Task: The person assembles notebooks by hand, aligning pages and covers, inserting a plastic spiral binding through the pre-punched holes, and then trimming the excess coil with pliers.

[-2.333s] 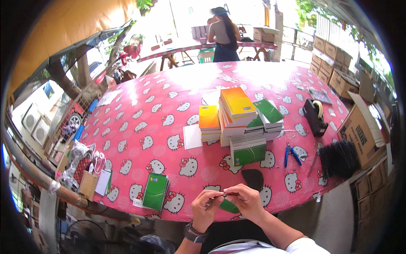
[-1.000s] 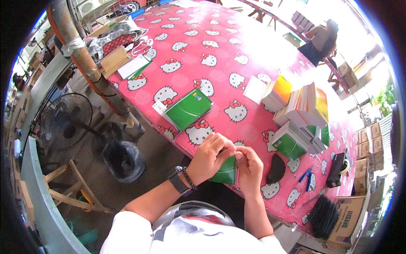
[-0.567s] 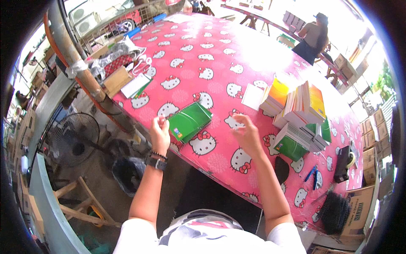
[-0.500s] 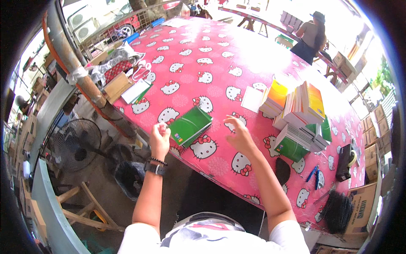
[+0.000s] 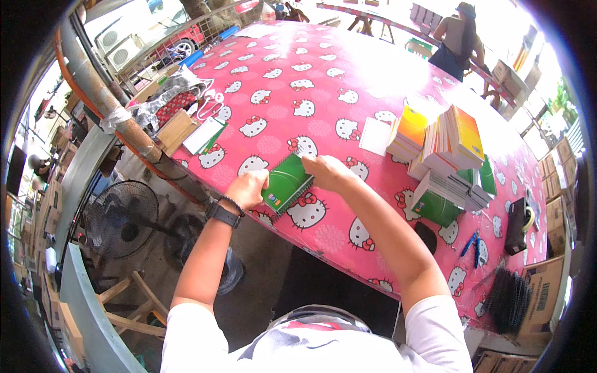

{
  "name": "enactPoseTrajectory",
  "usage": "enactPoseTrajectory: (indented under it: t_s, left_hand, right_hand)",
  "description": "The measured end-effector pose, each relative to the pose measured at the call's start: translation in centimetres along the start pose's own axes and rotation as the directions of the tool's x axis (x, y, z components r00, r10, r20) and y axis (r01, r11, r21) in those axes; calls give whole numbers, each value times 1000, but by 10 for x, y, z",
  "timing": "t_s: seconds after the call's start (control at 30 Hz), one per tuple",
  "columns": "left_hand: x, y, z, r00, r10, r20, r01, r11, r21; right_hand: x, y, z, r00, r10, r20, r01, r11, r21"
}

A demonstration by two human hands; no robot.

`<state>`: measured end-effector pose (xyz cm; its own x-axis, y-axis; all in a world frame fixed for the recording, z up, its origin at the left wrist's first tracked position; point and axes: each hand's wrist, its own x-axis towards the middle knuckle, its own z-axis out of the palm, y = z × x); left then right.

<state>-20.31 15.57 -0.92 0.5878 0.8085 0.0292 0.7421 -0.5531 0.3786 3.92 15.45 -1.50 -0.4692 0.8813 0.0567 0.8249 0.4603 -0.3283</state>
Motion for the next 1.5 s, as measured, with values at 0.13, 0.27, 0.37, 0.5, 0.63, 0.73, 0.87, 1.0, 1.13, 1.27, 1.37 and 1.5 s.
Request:
enactPoseTrajectory:
  t_s: [0.13,0.27,0.37,0.5,0.63,0.73,0.87,1.0,1.13,1.27,1.37,1.5]
  left_hand:
    - [11,5,-3,1000,10,-28,-12,998,-60]
    - [23,9,5,997,-70,-35,66,992,-110]
    - [24,-2,7,998,12,-69,-18,996,-85]
    - [21,-4,3,1000,-2,19,3,1000,-30]
    - [26,5,4,1000,1,4,-1,1000,9]
    - [30,12,11,1000,11,-28,-11,1000,-5]
    - [17,-3,14,994,-29,-108,25,999,-39]
    - [-5,-28,16,986,-105,-131,58,945,-322]
    - [-36,9,18,916,-190,-354,17,899,-439]
    - [-41,73,26,783,-326,-529,-79,793,-605]
    - [-28,113,38,779,-109,-617,-237,860,-452]
    - [-27,173,61,876,91,-474,-334,824,-457]
  right_hand:
    - [10,18,-4,998,-11,-62,9,1000,-22]
    - [18,30,-4,994,-5,-109,1,999,-40]
    - [26,17,5,991,-51,-126,32,988,-148]
    - [29,4,-2,1000,17,-19,-21,975,-222]
    - [30,15,-4,999,33,-15,-35,977,-208]
    - [23,21,-1,988,134,-79,-142,984,-109]
    - [-23,12,4,910,79,-408,-57,996,66]
    - [-132,32,-32,792,190,-581,-57,969,239]
    - [-263,71,-74,596,336,-729,-549,833,-65]
    - [-293,103,-68,638,319,-701,-599,778,-191]
    - [-292,111,-70,628,303,-717,-578,798,-169]
    - [-285,81,-77,583,287,-760,-527,846,-84]
